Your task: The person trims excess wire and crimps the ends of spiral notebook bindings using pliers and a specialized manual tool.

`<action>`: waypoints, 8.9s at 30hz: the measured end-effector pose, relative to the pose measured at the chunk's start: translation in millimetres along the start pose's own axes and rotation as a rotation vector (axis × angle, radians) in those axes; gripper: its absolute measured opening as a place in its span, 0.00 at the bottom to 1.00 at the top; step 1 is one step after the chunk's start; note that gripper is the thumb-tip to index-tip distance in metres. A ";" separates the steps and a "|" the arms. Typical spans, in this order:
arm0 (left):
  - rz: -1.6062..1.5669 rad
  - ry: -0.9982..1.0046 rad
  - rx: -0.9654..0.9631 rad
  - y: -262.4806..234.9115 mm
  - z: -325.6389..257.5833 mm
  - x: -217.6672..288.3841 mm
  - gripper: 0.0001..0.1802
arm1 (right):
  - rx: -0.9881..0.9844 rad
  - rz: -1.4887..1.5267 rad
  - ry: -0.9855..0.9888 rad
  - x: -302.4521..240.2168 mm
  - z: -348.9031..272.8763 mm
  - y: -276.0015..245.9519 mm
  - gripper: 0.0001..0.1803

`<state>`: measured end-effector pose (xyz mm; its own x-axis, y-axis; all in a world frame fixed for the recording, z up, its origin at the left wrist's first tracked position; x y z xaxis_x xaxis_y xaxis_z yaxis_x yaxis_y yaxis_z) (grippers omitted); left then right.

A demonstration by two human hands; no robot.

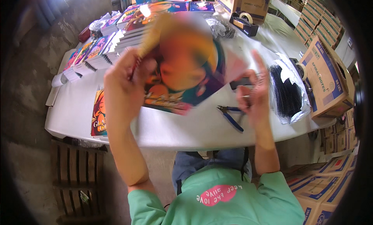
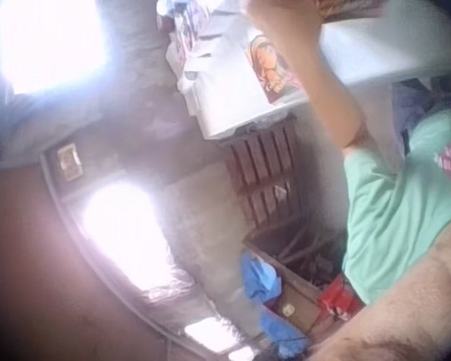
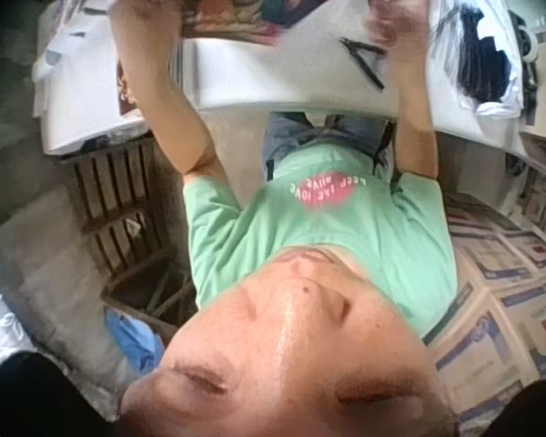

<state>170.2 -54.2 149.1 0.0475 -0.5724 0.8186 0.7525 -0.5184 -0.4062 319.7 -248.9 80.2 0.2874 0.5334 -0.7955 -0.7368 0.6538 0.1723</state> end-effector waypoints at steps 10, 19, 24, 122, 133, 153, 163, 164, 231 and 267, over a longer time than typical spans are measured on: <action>0.788 0.455 0.067 105.3 -97.9 -36.6 0.12 | -0.161 -0.348 0.375 70.6 -84.1 6.4 0.35; 0.716 0.514 0.209 104.0 -92.0 -34.8 0.14 | -0.197 -0.001 0.398 72.6 -82.6 20.8 0.36; 0.658 0.589 0.235 100.1 -95.5 -37.5 0.14 | -0.154 -0.051 0.456 51.3 -56.4 -28.9 0.27; 0.525 0.395 0.345 131.6 -91.5 -42.0 0.20 | -0.642 -0.620 0.059 36.9 -25.7 7.9 0.15; 0.547 0.373 0.249 126.4 -100.4 -36.5 0.21 | -0.648 -0.587 0.326 34.5 -30.2 2.5 0.23; 0.286 0.389 0.179 98.6 -106.5 -54.8 0.23 | -0.761 -1.438 -0.119 122.1 7.8 -112.1 0.29; 0.365 0.257 0.299 96.3 -115.4 -50.3 0.30 | -0.373 0.075 0.125 76.9 -7.8 -62.0 0.11; 0.360 0.257 0.297 97.0 -114.7 -50.1 0.30 | -0.501 0.146 0.080 66.5 -16.3 -38.7 0.09; 0.347 0.329 0.191 85.9 -123.1 -45.0 0.25 | -0.110 0.096 -0.236 -65.9 -69.9 -63.3 0.29; 0.263 0.190 0.224 60.8 -115.0 -61.4 0.33 | -0.549 0.270 -0.044 29.8 -37.2 24.0 0.07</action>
<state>137.4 -123.6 27.5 0.1515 -0.7855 0.6000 0.8566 -0.1986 -0.4763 287.8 -237.3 39.1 0.0633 0.6708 -0.7389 -0.9915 0.1267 0.0301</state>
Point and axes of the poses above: each hand's wrist, its own z-axis towards the middle knuckle, its own y-axis out of the palm, x = y × z, the point moved 9 cm from there along z, towards the middle knuckle, and after that the axes turned 7 degrees about -y, right-handed, at the moved point
